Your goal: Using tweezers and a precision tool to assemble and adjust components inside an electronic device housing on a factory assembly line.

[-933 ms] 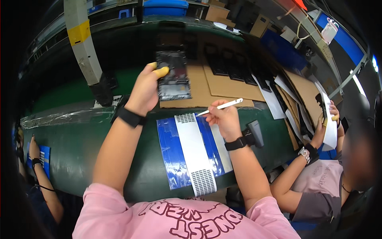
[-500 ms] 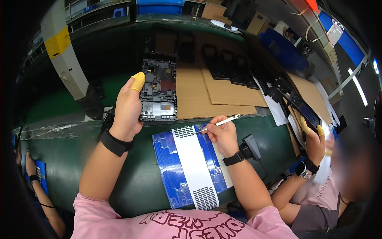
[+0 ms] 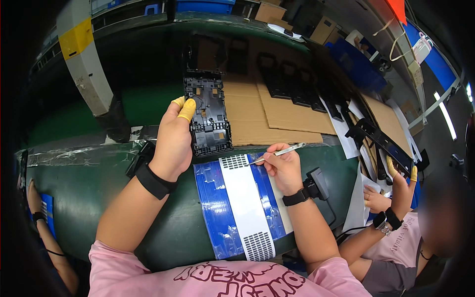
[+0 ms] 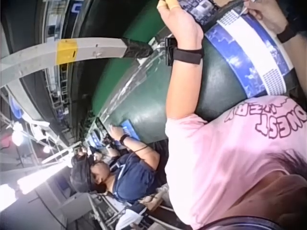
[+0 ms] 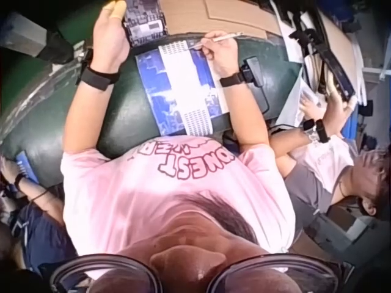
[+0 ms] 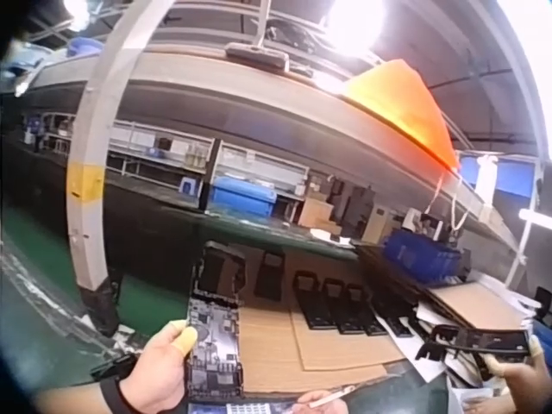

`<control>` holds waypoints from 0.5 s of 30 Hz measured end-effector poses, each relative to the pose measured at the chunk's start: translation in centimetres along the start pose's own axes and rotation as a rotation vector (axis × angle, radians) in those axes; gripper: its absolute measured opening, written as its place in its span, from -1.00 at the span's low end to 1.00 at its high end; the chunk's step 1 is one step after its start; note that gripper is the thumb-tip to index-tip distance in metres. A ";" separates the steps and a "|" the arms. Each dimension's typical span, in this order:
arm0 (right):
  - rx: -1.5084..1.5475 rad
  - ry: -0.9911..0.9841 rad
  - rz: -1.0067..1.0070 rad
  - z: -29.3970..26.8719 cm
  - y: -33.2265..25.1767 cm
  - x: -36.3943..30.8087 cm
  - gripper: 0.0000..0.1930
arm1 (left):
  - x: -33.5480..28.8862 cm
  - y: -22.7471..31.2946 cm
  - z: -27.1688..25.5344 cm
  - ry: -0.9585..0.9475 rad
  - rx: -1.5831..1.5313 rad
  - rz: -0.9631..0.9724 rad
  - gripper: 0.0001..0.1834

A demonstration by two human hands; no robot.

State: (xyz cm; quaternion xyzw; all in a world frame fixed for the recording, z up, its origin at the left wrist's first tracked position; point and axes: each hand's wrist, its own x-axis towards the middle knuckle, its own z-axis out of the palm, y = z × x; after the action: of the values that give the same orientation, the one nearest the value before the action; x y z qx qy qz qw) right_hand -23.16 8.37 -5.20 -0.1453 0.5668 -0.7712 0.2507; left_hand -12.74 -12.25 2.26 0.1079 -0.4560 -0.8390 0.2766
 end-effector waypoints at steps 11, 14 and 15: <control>0.024 0.017 -0.014 -0.1 -0.6 -0.4 -0.87 | -1.0 -0.3 0.7 -0.006 0.015 -0.024 -0.78; 0.204 -0.035 -0.047 0.3 -2.4 -1.6 -0.89 | -1.0 -1.5 0.5 -0.008 0.075 0.000 -0.78; 0.196 -0.064 -0.098 0.6 -3.8 -2.4 -0.88 | -1.4 -1.6 0.9 -0.022 0.025 -0.068 -0.79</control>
State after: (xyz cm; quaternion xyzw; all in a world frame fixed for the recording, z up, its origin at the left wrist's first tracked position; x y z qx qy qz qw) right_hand -21.72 10.03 -1.26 -0.1719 0.4726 -0.8293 0.2436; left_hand -12.54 -10.12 1.32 0.1178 -0.4656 -0.8433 0.2414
